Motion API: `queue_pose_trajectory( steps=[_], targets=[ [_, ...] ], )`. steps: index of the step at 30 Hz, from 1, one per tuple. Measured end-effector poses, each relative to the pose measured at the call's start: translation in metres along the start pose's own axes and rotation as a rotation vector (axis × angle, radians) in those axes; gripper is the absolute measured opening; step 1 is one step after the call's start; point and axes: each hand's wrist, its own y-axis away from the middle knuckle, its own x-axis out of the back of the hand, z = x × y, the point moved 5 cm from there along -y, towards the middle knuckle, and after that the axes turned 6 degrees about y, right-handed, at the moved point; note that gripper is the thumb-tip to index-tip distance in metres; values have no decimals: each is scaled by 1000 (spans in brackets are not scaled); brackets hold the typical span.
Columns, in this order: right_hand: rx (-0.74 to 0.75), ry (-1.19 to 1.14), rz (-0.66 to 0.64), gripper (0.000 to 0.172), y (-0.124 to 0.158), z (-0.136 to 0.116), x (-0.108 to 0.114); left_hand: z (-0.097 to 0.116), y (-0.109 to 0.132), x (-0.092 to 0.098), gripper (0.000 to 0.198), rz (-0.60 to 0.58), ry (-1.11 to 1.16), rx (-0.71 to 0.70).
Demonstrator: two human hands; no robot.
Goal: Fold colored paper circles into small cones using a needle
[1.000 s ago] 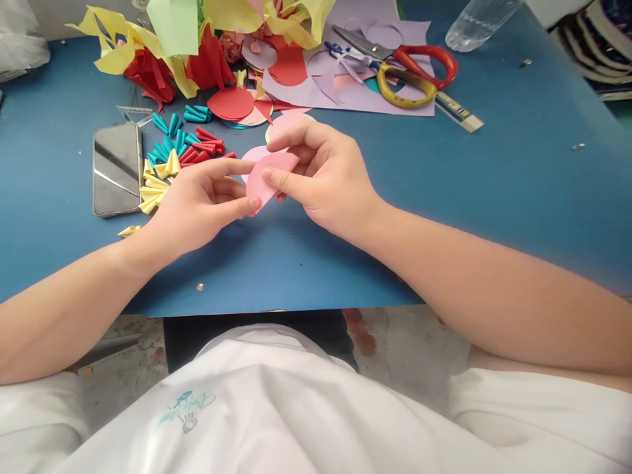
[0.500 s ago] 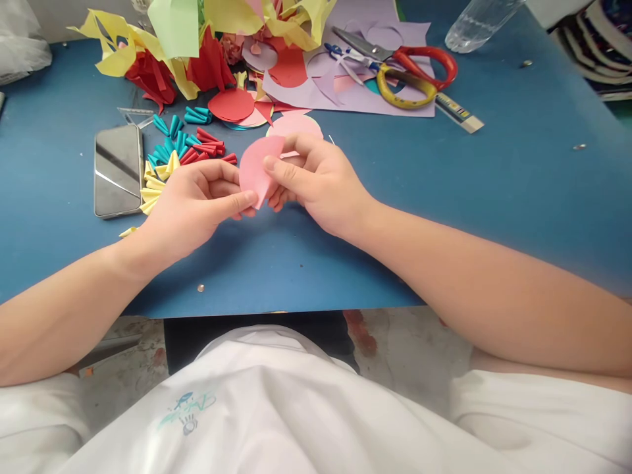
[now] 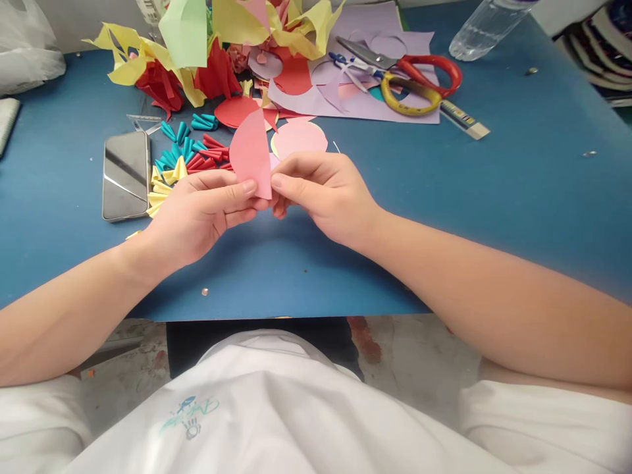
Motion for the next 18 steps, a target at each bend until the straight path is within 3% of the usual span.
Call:
queue_pose_trajectory(
  steps=[6,18],
  targets=[
    [29,70,35,48,2,-3,1,2,1,2,26,14,-86,-17],
    [-65,291,-9,48,3,4,2,-1,1,3,15,102,-124,-58]
  ],
)
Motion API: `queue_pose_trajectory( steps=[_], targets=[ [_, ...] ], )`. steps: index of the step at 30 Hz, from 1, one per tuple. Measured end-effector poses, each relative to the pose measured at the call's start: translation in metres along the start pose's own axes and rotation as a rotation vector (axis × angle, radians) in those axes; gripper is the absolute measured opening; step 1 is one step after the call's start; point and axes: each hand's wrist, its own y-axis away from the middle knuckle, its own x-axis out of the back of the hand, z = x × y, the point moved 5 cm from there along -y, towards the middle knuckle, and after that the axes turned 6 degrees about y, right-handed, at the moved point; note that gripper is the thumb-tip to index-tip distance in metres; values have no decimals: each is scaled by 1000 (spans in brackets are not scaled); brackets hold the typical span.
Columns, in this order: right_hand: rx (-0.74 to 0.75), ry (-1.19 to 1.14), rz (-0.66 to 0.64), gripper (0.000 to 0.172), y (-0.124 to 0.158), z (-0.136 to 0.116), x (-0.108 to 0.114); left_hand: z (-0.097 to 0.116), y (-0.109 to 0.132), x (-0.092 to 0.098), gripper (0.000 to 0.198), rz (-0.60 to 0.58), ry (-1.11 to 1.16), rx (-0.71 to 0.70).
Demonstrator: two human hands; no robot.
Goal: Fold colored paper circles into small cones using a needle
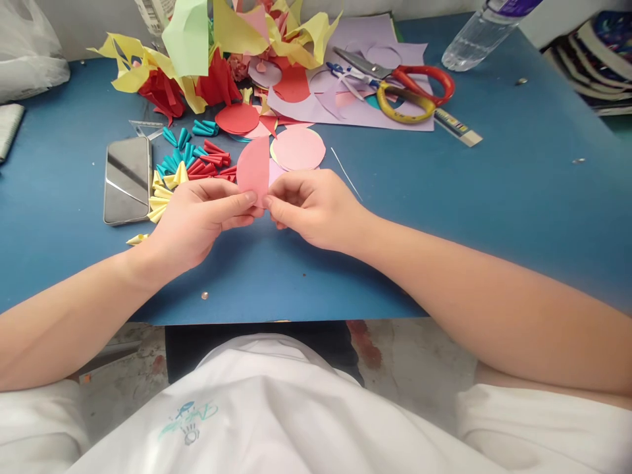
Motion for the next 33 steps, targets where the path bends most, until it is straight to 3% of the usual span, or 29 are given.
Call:
queue_pose_trajectory(
  steps=[6,10,13,15,19,21,25,29,33],
  targets=[
    [30,36,-28,48,-1,-5,-1,1,1,4,24,60,-105,-28],
    [-31,13,-53,46,-2,1,-7,14,4,7,22,133,-205,-320],
    [-43,-50,-63,36,-2,4,-11,19,8,5,21,127,-256,-426],
    [-10,-143,-28,31,-2,4,-10,20,11,3,14,119,-331,-416],
    [32,-291,73,61,-3,4,-1,20,15,2,13,93,-455,-406],
    [36,-319,82,66,-2,3,2,18,15,3,13,72,-468,-395],
    [69,-295,111,57,0,0,1,16,13,8,16,65,-467,-376],
    [81,-238,197,62,-1,3,0,15,12,10,18,53,-475,-389],
    [73,-211,172,50,-3,8,-1,13,10,12,18,39,-467,-399]
  ],
)
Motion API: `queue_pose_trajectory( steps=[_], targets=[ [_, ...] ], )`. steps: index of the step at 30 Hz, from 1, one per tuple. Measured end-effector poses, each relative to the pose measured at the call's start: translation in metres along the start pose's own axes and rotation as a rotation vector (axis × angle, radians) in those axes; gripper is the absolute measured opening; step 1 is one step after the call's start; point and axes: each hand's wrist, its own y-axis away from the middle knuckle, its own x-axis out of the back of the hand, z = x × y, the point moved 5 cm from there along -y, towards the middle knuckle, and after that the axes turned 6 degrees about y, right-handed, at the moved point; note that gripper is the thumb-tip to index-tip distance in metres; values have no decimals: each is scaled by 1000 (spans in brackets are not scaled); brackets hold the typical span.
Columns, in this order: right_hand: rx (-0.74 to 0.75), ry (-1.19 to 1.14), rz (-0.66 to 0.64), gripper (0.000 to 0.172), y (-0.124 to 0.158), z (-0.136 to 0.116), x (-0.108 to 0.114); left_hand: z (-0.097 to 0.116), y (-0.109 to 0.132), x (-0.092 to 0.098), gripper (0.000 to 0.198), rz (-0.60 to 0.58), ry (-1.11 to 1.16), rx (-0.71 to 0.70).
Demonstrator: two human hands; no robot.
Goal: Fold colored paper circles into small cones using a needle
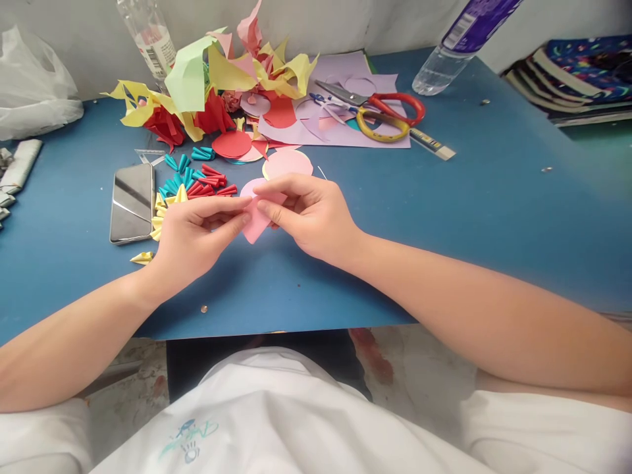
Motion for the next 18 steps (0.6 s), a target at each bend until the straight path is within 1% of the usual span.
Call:
queue_pose_trajectory(
  steps=[1,5,6,9,11,14,16,18],
  targets=[
    [4,3,14,47,0,0,2,-1,0,0,17,-1,-2,3],
    [-27,18,-12,39,1,-3,1,-2,-1,1,15,2,-20,9],
    [-26,16,1,40,2,-5,1,-2,0,1,14,8,-26,5],
    [-37,-7,-13,48,1,-7,-1,-2,0,1,10,30,-50,-12],
    [-50,-26,-29,51,0,-6,-3,-2,1,1,7,33,-56,-14],
    [-59,-19,-56,45,-2,-2,-4,-2,0,-1,6,24,-45,-15],
    [-52,5,-49,40,-2,0,-2,0,-1,-3,7,2,-52,-13],
    [-37,24,-38,38,-3,2,0,2,-3,-5,9,-28,-69,-7]
  ],
)
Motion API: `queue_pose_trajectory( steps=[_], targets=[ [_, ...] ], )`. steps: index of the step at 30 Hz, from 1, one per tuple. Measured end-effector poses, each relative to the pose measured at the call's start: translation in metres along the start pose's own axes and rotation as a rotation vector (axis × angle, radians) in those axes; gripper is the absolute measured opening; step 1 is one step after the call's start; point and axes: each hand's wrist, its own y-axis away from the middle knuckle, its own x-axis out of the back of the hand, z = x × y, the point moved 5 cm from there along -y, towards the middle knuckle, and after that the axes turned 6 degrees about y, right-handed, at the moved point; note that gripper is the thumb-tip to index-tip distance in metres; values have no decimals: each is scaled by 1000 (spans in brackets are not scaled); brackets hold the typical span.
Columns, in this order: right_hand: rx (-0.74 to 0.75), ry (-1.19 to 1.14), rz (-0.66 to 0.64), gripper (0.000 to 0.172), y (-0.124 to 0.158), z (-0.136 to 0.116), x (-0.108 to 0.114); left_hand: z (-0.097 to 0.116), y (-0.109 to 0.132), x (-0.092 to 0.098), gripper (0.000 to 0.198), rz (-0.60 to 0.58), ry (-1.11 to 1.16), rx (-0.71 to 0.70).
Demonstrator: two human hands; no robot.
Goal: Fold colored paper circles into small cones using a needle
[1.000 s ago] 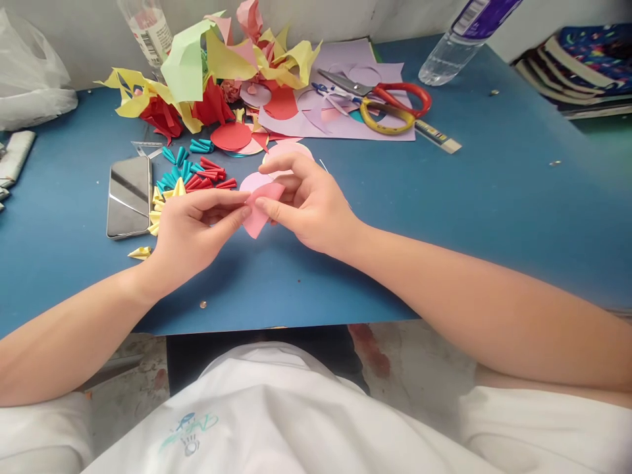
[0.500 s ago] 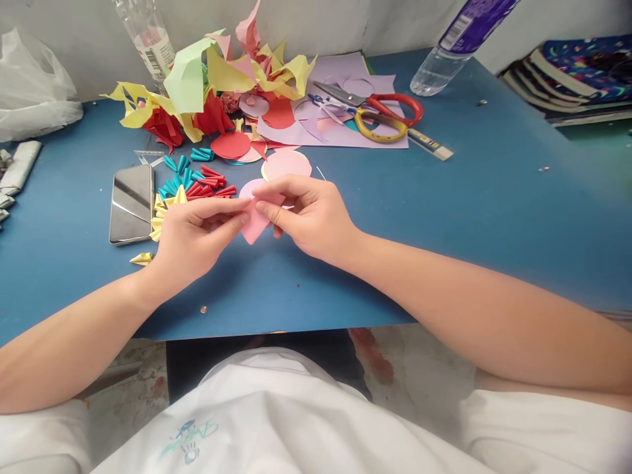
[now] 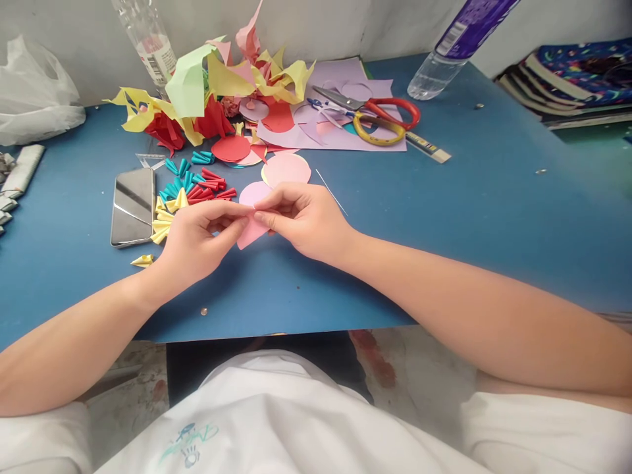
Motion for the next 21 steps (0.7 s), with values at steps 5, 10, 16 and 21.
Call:
queue_pose_trajectory(
  steps=[5,10,16,21],
  targets=[
    [24,32,-1,43,-1,-2,2,3,-2,-3,14,-54,38,66],
    [17,51,-37,40,2,-9,2,-3,-1,-5,25,-59,145,143],
    [-96,-47,-46,68,0,8,0,-1,-2,-4,28,-6,193,164],
    [-110,-131,-147,80,-1,20,-7,4,-4,0,38,35,190,217]
  ],
)
